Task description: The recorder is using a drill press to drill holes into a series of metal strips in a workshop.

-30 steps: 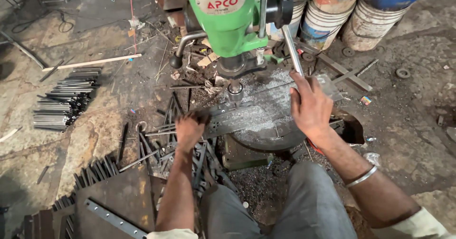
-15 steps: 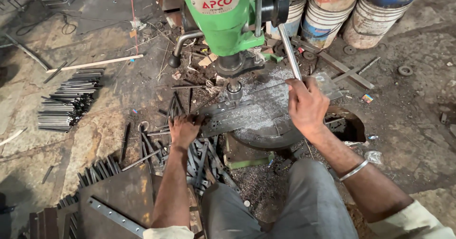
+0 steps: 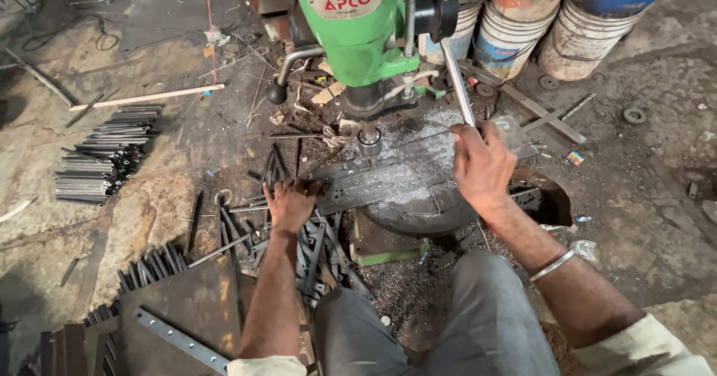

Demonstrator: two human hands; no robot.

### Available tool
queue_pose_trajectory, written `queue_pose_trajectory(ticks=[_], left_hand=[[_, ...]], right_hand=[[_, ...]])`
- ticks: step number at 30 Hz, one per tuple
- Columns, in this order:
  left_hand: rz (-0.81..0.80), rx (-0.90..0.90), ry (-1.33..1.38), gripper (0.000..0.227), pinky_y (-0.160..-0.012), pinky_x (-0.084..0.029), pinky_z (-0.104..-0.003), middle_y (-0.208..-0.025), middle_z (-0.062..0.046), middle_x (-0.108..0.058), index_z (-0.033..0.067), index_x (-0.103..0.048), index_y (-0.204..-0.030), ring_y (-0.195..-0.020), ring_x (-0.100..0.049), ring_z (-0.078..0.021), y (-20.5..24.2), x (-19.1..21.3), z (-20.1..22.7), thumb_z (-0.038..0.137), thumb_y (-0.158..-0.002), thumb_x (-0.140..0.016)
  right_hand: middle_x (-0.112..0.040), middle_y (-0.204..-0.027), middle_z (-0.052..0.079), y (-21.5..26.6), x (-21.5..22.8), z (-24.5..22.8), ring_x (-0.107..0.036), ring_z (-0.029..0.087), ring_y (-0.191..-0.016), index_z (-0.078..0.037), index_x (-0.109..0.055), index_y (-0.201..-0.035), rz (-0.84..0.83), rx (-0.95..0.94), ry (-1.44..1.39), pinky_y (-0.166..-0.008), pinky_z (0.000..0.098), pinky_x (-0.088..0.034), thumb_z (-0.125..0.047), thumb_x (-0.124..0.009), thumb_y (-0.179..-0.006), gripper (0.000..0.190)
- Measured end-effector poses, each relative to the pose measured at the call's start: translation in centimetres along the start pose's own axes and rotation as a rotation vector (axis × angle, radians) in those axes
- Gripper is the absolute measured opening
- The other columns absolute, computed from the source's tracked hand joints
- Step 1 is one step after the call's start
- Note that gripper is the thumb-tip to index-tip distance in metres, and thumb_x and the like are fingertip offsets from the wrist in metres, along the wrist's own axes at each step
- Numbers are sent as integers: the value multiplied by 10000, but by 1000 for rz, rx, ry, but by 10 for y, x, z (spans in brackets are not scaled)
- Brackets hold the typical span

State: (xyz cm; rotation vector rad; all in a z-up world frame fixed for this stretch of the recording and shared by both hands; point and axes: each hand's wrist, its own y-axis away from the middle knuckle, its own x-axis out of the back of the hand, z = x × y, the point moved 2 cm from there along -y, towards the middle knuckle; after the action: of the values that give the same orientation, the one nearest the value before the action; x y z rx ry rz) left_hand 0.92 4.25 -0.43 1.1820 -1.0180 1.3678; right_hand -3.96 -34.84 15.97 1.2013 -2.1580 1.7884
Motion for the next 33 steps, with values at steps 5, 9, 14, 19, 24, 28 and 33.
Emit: queue_pose_trajectory(ticks=[5, 9, 14, 19, 24, 28, 33], left_hand=[[-41, 36, 44, 639, -1254, -53, -628, -1463, -136, -548, 179, -646, -1338, -1458, -401, -318, 15, 29, 17, 629, -1011, -332], [-40, 47, 30, 678, -1262, -72, -619, -1446, -149, -561, 139, -628, -1365, -1444, -419, -331, 12, 23, 14, 650, -1022, -344], [-21, 33, 60, 683, -1247, -71, -627, -1452, -160, -549, 126, -620, -1373, -1431, -422, -345, 1, 5, 2, 656, -1024, -368], [-82, 59, 74, 534, -1247, -44, -662, -1446, -147, -571, 167, -646, -1362, -1436, -441, -320, 1, 12, 5, 508, -996, -459], [-84, 128, 83, 640, -1287, -70, -612, -1421, -125, -615, 165, -690, -1312, -1431, -460, -322, 14, 45, 21, 672, -961, -518], [18, 67, 45, 632, -1250, -80, -630, -1420, -114, -613, 166, -697, -1303, -1408, -476, -307, -4, 13, 1, 632, -896, -569], [-35, 96, 80, 699, -1267, -77, -595, -1472, -120, -555, 169, -659, -1340, -1452, -422, -297, 4, 22, 8, 711, -916, -538]], right_hand=[[-610, -973, 77, 1, -1, 0, -652, 305, -749, -185, -721, -1117, 13, 12, -3, -610, 435, -490, -99, -690, -994, 154], [-607, -963, 81, 1, -3, 1, -643, 306, -728, -177, -722, -1114, 13, 5, -6, -598, 438, -484, -105, -690, -1004, 135], [-598, -922, 85, 2, -8, 6, -620, 287, -666, -156, -724, -1111, 8, -1, -15, -553, 430, -471, -104, -692, -1004, 123], [-586, -898, 107, -4, 8, -4, -611, 292, -671, -137, -719, -1100, -27, -18, -38, -570, 433, -464, -86, -678, -994, 125], [-669, -883, 143, -54, 79, -28, -632, 290, -670, -115, -739, -1087, -192, -33, -67, -586, 437, -469, -114, -658, -1025, 102], [-657, -744, 178, -98, 125, -63, -603, 302, -573, -118, -709, -1194, -401, -290, -117, -596, 450, -451, -228, -663, -1037, 197], [-585, -765, 51, -77, 102, -38, -559, 216, -636, -47, -482, -1451, -345, -255, -308, -583, 388, -429, -173, -705, -996, 522]])
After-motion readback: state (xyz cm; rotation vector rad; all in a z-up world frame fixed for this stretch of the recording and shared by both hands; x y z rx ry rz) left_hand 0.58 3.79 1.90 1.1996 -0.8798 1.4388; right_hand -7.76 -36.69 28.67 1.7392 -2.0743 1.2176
